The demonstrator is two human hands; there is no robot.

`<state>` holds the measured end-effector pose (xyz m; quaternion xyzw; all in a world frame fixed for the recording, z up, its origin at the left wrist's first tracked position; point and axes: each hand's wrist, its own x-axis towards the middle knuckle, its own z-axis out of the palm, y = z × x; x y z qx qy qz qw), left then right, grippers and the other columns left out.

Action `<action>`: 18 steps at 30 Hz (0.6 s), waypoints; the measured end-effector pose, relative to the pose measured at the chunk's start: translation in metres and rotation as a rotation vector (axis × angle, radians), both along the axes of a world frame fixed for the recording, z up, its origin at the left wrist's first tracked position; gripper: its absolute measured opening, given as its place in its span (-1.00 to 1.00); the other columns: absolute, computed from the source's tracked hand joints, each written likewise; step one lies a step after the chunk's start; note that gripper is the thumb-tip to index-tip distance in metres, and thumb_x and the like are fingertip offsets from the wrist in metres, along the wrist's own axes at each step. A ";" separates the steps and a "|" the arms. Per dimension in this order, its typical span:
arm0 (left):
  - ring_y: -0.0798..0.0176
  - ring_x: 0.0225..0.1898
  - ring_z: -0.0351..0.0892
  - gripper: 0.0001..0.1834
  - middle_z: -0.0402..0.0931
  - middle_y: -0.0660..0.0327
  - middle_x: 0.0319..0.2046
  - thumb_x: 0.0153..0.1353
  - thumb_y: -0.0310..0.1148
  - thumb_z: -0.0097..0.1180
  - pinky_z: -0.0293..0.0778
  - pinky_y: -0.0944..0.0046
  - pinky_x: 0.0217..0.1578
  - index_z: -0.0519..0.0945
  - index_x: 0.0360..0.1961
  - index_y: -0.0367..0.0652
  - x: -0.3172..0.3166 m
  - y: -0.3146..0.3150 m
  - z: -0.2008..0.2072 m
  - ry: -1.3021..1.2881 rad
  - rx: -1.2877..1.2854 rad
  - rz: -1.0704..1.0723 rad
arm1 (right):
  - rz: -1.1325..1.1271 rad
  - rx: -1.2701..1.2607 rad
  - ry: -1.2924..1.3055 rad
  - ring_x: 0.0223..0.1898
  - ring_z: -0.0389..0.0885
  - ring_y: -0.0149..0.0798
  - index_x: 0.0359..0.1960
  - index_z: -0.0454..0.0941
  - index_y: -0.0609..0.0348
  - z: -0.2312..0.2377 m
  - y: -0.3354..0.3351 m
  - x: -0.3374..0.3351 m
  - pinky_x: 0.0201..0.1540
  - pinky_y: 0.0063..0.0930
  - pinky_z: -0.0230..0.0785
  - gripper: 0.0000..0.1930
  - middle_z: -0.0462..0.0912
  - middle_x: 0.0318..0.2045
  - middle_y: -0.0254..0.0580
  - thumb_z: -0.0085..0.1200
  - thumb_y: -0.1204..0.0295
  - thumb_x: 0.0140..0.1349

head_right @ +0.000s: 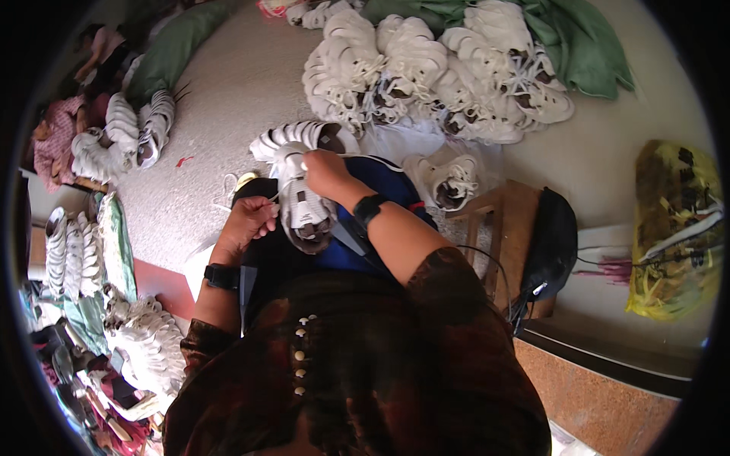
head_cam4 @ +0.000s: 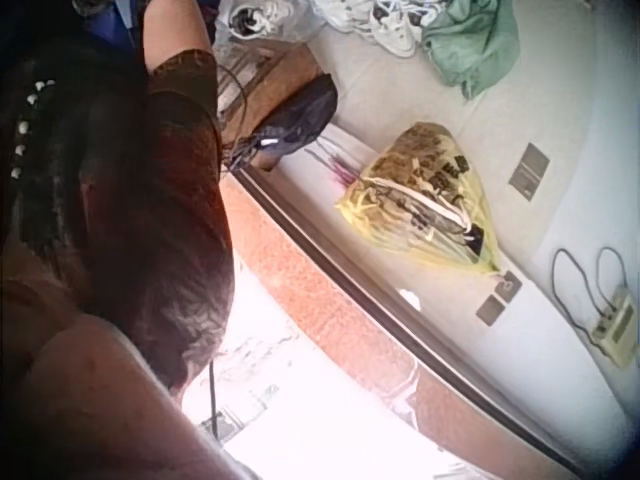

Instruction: The recorder is threading laces through the eyelets of several white shoe components in a production setting.

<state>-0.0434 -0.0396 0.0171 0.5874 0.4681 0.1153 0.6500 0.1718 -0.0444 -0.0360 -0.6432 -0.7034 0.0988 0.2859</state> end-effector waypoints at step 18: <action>-0.09 -0.50 0.52 -0.82 0.51 -0.02 -0.55 0.03 -0.53 -0.06 0.44 0.07 -0.49 0.46 -0.29 -0.18 0.059 -0.018 -0.021 0.193 1.146 -0.148 | 0.191 -0.147 -0.167 -0.40 0.55 0.08 -0.54 0.49 0.29 0.036 -0.019 -0.007 -0.32 -0.15 0.39 -0.88 0.55 -0.54 0.08 0.07 0.49 -0.14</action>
